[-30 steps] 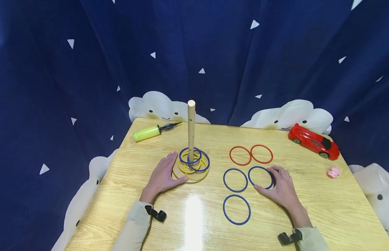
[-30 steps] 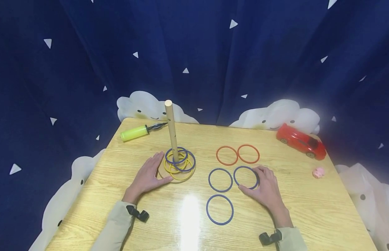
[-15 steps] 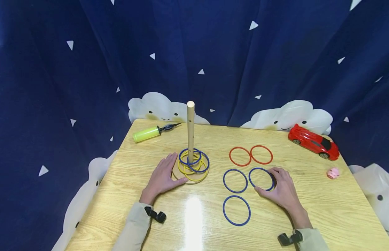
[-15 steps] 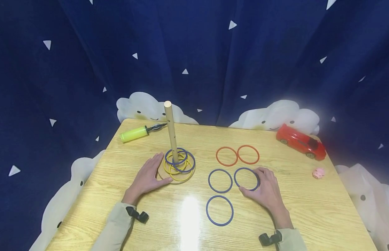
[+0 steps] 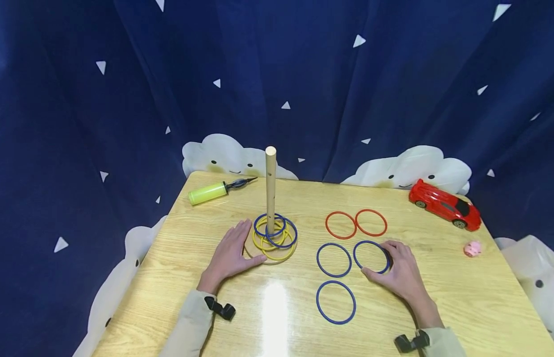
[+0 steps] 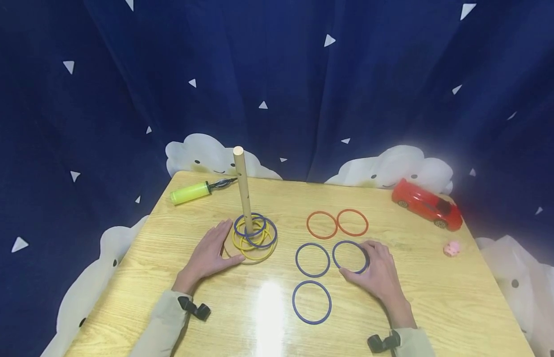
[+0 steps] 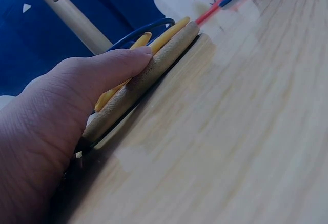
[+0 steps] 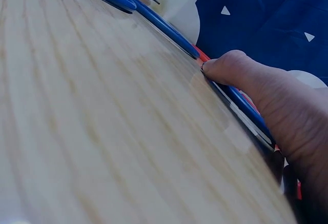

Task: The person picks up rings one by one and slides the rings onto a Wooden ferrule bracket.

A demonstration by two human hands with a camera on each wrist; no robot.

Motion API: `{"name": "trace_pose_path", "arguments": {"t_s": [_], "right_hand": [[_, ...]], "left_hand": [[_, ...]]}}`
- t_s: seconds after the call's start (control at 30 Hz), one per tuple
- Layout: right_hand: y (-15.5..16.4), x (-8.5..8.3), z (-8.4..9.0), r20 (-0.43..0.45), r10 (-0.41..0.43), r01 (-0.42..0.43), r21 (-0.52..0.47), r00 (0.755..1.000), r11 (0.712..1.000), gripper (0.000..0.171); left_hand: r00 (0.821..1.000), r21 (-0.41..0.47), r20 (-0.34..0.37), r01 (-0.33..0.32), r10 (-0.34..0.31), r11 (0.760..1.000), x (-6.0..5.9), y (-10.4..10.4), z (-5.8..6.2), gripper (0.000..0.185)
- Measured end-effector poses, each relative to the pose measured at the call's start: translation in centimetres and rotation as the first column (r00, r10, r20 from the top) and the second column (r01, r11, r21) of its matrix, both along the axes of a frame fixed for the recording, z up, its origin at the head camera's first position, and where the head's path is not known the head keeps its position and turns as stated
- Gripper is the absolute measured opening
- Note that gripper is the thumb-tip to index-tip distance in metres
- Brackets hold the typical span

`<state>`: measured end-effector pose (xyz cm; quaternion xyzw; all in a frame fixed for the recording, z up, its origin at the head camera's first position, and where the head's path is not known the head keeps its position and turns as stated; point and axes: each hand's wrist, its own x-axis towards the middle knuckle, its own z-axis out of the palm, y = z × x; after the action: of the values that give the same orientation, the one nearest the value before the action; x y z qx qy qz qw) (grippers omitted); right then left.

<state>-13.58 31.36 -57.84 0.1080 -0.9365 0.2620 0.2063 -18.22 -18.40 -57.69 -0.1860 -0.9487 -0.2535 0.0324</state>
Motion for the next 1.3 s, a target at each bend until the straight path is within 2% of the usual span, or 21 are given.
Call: {"name": "trace_pose_path", "arguments": {"t_s": [0.3, 0.6, 0.8, 0.97, 1.3], "right_hand": [[-0.1, 0.1, 0.0, 0.004, -0.003, 0.003, -0.009, 1.0, 1.0, 0.087], [-0.1, -0.2, 0.2, 0.006, -0.002, 0.001, 0.029, 1.0, 1.0, 0.088], [-0.5, -0.1, 1.1, -0.011, 0.02, -0.02, -0.013, 1.0, 1.0, 0.086], [-1.2, -0.5, 3.1, -0.026, 0.053, -0.054, -0.035, 0.998, 0.998, 0.081], [-2.5, -2.2, 9.8, -0.052, 0.121, -0.126, -0.096, 0.991, 0.987, 0.078]], "left_hand": [[1.0, 0.002, 0.004, 0.0, 0.0, 1.0, 0.0, 0.0, 0.0, 0.12], [1.0, 0.012, 0.012, -0.006, 0.006, 1.0, -0.1, 0.0, 0.1, 0.121], [1.0, 0.001, 0.023, -0.007, 0.007, 1.0, 0.0, -0.1, 0.1, 0.121], [1.0, -0.005, 0.022, -0.006, 0.006, 1.0, -0.1, -0.1, 0.0, 0.121], [1.0, -0.005, 0.012, 0.0, 0.0, 1.0, -0.1, 0.0, 0.1, 0.121]]}}
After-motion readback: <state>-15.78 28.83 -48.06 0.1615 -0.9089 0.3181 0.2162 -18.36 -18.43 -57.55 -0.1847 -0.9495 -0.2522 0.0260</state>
